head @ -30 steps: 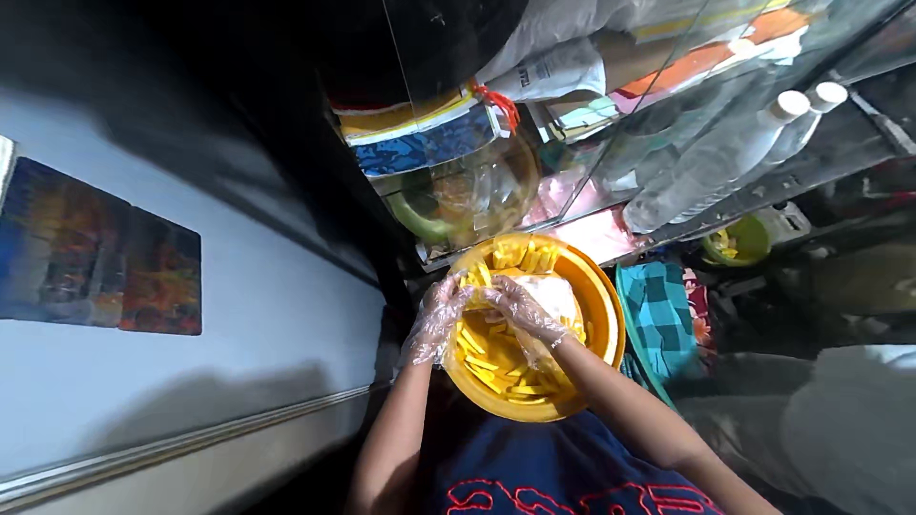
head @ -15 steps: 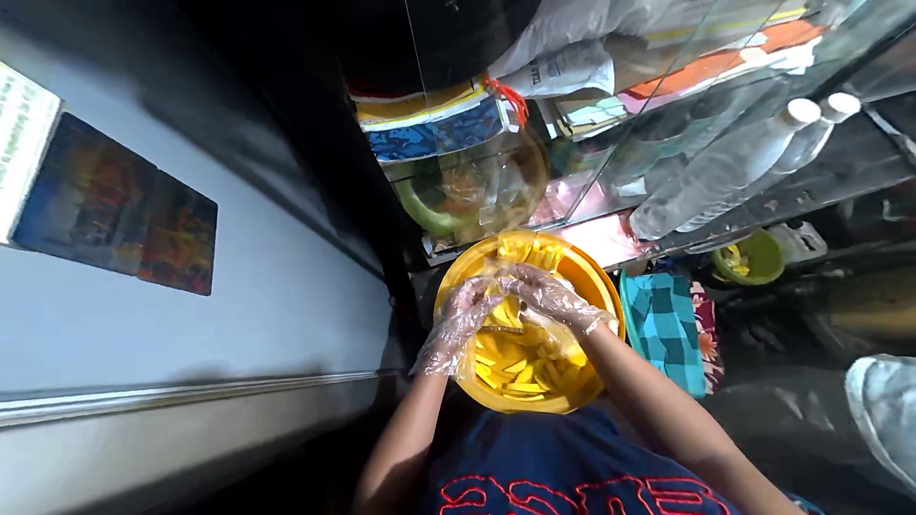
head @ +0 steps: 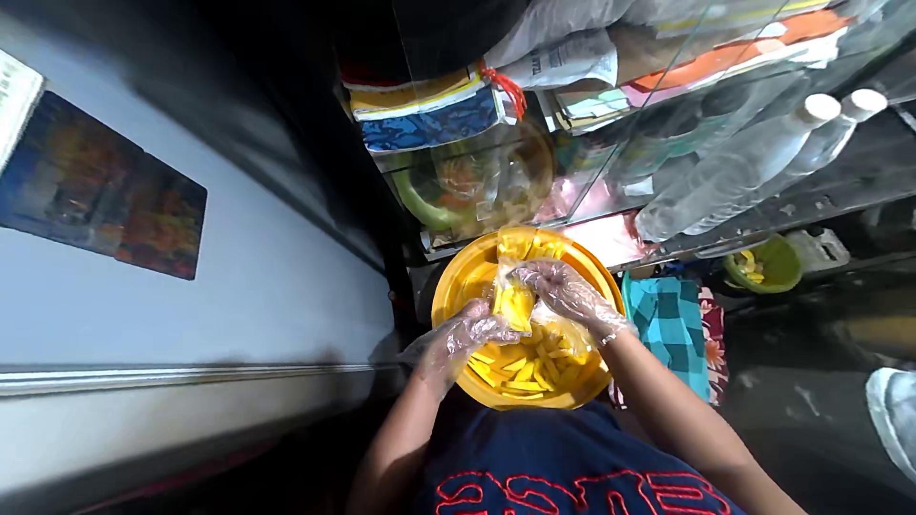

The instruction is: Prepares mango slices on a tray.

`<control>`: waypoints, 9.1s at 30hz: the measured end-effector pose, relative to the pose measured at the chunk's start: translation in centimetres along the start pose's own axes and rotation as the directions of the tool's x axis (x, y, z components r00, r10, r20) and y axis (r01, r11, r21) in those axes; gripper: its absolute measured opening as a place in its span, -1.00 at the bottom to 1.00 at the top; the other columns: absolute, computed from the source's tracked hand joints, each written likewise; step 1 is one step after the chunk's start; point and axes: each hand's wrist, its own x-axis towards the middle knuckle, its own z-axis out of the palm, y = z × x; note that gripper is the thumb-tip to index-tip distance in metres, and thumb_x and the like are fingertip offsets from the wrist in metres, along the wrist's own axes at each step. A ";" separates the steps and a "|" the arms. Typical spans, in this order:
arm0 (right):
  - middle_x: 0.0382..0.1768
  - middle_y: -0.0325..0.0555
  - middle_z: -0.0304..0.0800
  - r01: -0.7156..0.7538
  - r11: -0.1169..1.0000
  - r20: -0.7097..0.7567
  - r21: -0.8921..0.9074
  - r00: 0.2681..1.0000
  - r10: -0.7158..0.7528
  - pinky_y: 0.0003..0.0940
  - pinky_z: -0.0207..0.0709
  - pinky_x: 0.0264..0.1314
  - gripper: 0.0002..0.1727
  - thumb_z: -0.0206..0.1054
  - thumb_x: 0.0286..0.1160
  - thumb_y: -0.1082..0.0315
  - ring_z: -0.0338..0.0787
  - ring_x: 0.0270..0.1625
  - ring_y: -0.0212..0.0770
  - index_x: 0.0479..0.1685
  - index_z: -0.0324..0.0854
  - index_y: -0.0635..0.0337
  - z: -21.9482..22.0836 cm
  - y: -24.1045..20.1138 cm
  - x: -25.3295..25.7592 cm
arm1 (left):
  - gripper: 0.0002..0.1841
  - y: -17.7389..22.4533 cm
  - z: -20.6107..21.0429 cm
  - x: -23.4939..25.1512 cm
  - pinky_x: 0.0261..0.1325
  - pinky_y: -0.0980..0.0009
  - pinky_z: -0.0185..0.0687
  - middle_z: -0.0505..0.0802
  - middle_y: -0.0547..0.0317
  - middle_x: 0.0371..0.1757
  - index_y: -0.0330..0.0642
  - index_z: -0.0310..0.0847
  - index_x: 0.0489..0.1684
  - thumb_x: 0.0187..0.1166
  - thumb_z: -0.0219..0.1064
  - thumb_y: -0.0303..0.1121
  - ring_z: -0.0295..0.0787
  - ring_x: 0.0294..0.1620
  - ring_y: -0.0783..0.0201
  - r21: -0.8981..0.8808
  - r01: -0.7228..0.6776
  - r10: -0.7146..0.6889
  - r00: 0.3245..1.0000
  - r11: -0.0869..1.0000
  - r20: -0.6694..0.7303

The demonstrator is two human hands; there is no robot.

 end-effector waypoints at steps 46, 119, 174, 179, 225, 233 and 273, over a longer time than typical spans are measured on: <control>-0.15 0.03 0.78 0.088 0.995 -0.042 -0.055 0.995 -0.091 -0.21 0.64 -0.03 -0.84 0.33 0.63 0.40 0.73 -0.19 -0.20 -0.10 0.76 0.33 -0.4 -1.6 -0.7 | -0.43 1.5 0.9 2.4 0.06 0.39 0.79 0.79 -0.02 0.08 -0.38 0.40 0.46 0.41 0.45 -0.65 0.81 -0.07 0.32 0.169 0.045 -0.060 0.994 0.985 0.088; -0.12 0.18 0.85 -0.114 0.812 -0.194 -0.572 0.981 0.001 0.25 0.67 0.13 -0.84 0.38 0.57 0.36 0.84 0.03 0.22 -0.08 0.82 0.22 0.6 4.9 -2.4 | -0.46 2.6 -1.4 3.5 0.47 -0.17 0.50 0.63 -0.14 0.54 -0.12 0.52 0.55 0.65 0.34 -0.07 0.58 0.52 -0.15 0.973 -0.138 0.548 0.836 0.183 0.015; -0.41 0.19 0.81 0.100 0.900 -0.444 -0.424 0.843 -0.303 0.01 0.74 -0.23 -0.78 0.27 0.47 0.45 0.88 -0.32 0.14 -0.31 0.74 0.49 6.1 -0.4 -3.7 | -0.53 2.4 5.8 2.3 0.77 0.17 0.08 0.49 -0.37 0.62 -0.52 0.24 0.66 0.88 -0.09 -0.41 0.32 0.72 -0.07 0.766 0.016 0.103 0.989 0.643 -0.107; -0.35 0.25 0.81 0.032 0.913 -0.430 -0.407 0.875 -0.222 0.13 0.72 -0.17 -0.83 0.31 0.46 0.49 0.87 -0.26 0.21 -0.27 0.73 0.49 4.9 0.1 -3.4 | -0.57 2.1 5.8 3.1 0.55 0.09 0.41 0.72 -0.35 0.29 -0.48 0.51 0.42 0.89 -0.11 -0.33 0.62 0.40 -0.05 0.642 -0.152 0.281 0.954 0.752 -0.103; -0.24 0.25 0.80 0.112 0.964 -0.374 -0.241 0.906 -0.199 0.03 0.70 0.02 -0.76 0.25 0.58 0.44 0.85 -0.13 0.15 -0.13 0.69 0.52 5.0 -2.6 -4.1 | -0.54 2.9 5.2 1.6 0.73 0.02 0.14 0.51 -0.44 0.58 -0.52 0.27 0.63 0.82 0.03 -0.45 0.37 0.67 -0.19 0.778 -0.036 0.232 0.962 0.627 -0.142; -0.35 0.17 0.85 0.216 0.864 -0.417 -0.455 0.806 -0.421 -0.05 0.76 -0.09 -0.73 0.24 0.51 0.40 0.90 -0.21 0.10 -0.31 0.77 0.45 5.3 -1.6 -3.5 | -0.56 4.9 7.1 0.3 0.72 0.23 0.10 0.44 -0.51 0.60 -0.66 0.25 0.58 0.84 -0.09 -0.53 0.31 0.67 -0.09 0.666 0.136 0.003 0.979 0.734 -0.202; -0.22 0.01 0.73 0.168 0.985 -0.420 0.036 0.897 -0.137 -0.35 0.62 0.02 -0.77 0.21 0.69 0.39 0.72 -0.16 -0.27 -0.16 0.70 0.39 1.9 -1.7 -4.3 | -0.57 3.6 1.0 2.3 -0.18 0.55 0.67 0.78 0.23 -0.18 -0.30 0.50 0.29 0.48 0.44 -0.40 0.68 -0.31 0.52 0.330 -0.173 0.151 0.984 0.928 0.093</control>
